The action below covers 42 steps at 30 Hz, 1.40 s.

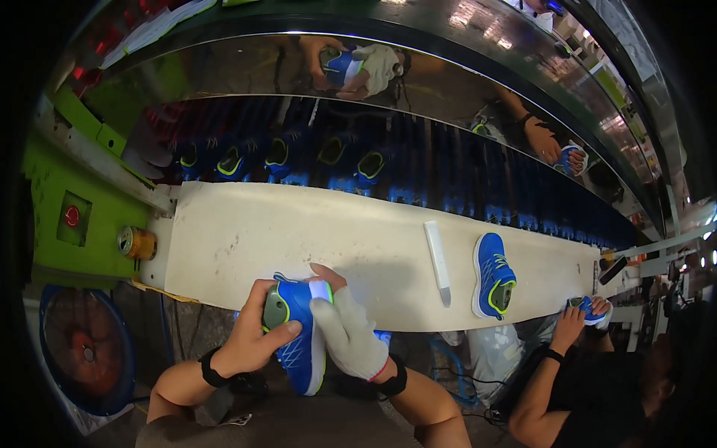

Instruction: Insert insoles and assemble components of athletic shoes on a conveyor production line.

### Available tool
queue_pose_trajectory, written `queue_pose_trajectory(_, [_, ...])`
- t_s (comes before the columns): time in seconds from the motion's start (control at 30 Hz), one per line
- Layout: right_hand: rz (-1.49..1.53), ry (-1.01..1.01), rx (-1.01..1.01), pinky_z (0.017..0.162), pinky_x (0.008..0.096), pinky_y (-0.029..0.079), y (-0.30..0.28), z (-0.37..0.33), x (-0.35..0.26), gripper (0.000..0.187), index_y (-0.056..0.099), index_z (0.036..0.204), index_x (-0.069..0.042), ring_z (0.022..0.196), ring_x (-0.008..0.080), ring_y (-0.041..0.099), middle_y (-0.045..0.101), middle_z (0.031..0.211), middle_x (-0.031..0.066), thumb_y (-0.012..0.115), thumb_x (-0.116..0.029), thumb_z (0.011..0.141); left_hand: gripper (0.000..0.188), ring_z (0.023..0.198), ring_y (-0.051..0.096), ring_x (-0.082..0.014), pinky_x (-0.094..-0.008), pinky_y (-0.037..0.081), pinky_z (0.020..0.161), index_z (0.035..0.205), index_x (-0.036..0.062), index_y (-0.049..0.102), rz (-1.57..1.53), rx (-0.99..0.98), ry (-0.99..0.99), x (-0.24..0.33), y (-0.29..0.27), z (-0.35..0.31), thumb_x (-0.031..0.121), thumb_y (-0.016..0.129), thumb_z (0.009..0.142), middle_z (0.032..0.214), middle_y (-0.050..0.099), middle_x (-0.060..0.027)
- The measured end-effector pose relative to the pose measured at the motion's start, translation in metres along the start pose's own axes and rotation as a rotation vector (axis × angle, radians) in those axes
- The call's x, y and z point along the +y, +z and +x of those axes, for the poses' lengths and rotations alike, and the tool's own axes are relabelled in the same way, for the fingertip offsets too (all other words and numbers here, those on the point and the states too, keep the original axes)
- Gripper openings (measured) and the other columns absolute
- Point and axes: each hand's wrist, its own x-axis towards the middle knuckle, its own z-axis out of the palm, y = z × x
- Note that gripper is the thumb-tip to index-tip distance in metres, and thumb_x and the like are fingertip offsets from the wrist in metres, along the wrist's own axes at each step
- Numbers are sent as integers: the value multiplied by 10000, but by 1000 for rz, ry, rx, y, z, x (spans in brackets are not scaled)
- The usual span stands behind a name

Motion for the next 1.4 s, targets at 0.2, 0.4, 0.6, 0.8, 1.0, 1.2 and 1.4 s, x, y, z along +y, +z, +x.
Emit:
queue_pose_trajectory(0.2, [-170, -8, 67, 922, 375, 472, 12, -13, 10, 548, 351, 1476, 20, 1039, 286, 619, 603, 1190, 201, 506, -234, 1016, 372, 875, 594, -182, -330, 489, 808, 1257, 8, 407, 25, 30, 4, -2, 3, -7, 194, 591, 993, 968, 614, -117])
queue_pose_trajectory(0.4, [-53, 5, -45, 933, 400, 468, 3, -2, 27, 604, 333, 1487, 29, 1070, 322, 604, 580, 1193, 225, 543, -262, 1002, 333, 989, 545, -140, -297, 455, 861, 1269, 23, 409, -149, 40, -67, -26, -4, 5, 211, 546, 1030, 1083, 583, -85])
queue_pose_trajectory(0.6, [-78, 67, -43, 976, 408, 456, 10, -12, 23, 768, 318, 1490, 3, 1135, 323, 580, 552, 1252, 220, 713, -265, 888, 348, 1066, 500, -133, -295, 421, 942, 1288, 29, 414, -207, 61, -72, -26, 0, -3, 259, 517, 1048, 1168, 543, -87])
queue_pose_trajectory(0.8, [-32, 38, -30, 947, 385, 480, 10, -8, 22, 697, 350, 1463, -12, 1112, 303, 602, 571, 1242, 208, 694, -260, 909, 388, 1107, 503, -160, -315, 416, 966, 1296, 4, 412, -1, 109, -9, -27, 2, -4, 287, 510, 1049, 1199, 547, -107])
queue_pose_trajectory(1.0, [89, 170, 7, 939, 364, 478, 3, -11, 21, 536, 441, 1386, -2, 1099, 279, 600, 593, 1189, 191, 639, -242, 951, 362, 1036, 533, -167, -317, 435, 930, 1290, 2, 413, 7, 87, 14, -29, 11, -2, 250, 502, 1041, 1138, 571, -123])
queue_pose_trajectory(1.2, [-7, 42, 53, 1010, 364, 447, 1, -6, 34, 644, 337, 1478, 3, 1251, 251, 506, 492, 1361, 193, 643, -206, 951, 349, 996, 539, -164, -317, 449, 898, 1279, 8, 416, -41, 132, 13, -41, 20, 6, 243, 509, 1039, 1098, 580, -116])
queue_pose_trajectory(1.4, [-155, 149, 131, 1074, 453, 417, -1, -70, 48, 1159, 121, 1545, 15, 1338, 371, 444, 368, 1468, 270, 890, -291, 734, 324, 1027, 514, -143, -301, 437, 910, 1279, 14, 398, -173, 283, 62, -43, 48, 38, 218, 495, 1047, 1146, 543, -106])
